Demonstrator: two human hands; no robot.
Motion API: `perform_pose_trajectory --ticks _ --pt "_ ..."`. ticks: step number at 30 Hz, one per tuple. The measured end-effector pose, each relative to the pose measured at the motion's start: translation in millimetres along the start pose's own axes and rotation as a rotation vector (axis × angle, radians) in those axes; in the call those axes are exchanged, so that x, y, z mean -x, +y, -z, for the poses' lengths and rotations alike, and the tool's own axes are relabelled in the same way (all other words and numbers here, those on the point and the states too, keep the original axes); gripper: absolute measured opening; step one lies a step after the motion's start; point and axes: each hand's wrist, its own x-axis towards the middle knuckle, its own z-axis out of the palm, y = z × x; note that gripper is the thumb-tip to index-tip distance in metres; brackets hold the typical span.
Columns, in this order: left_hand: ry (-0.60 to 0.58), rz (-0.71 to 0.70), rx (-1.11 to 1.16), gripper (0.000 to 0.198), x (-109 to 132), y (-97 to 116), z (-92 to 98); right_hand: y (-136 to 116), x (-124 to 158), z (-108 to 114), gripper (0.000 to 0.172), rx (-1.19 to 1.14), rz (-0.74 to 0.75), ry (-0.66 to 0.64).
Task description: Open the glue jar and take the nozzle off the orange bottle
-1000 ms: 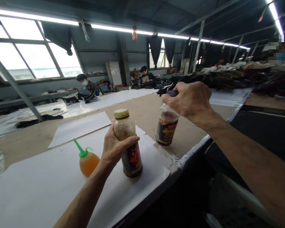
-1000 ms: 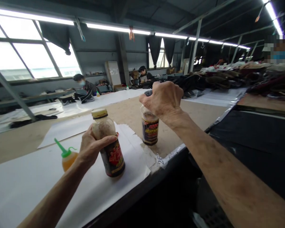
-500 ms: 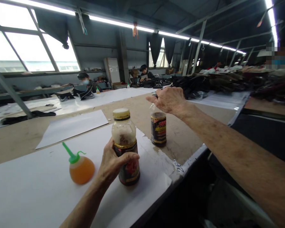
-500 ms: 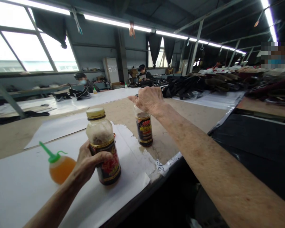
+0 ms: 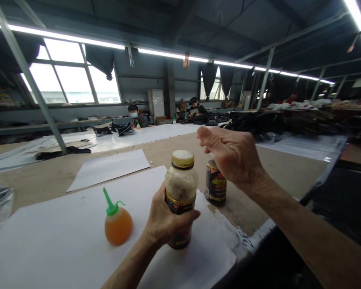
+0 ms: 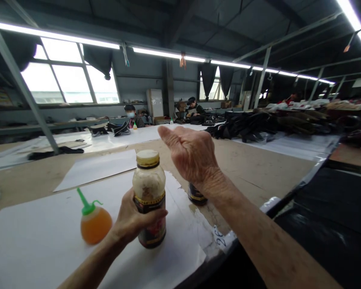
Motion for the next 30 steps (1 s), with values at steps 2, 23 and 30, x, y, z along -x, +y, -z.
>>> perform_pose_trajectory --ticks 2,23,30 --pt "0.021 -0.04 -0.062 0.046 1 1 -1.2 -13 6 6 0.055 -0.162 0.015 -0.059" --pt "-0.255 -0.348 -0.16 0.027 43 22 -33.5 -32 79 66 0.028 0.22 0.384 0.167" --pt "-0.609 -0.213 0.039 0.038 39 24 -29.9 -29 81 83 0.028 0.069 0.552 0.005"
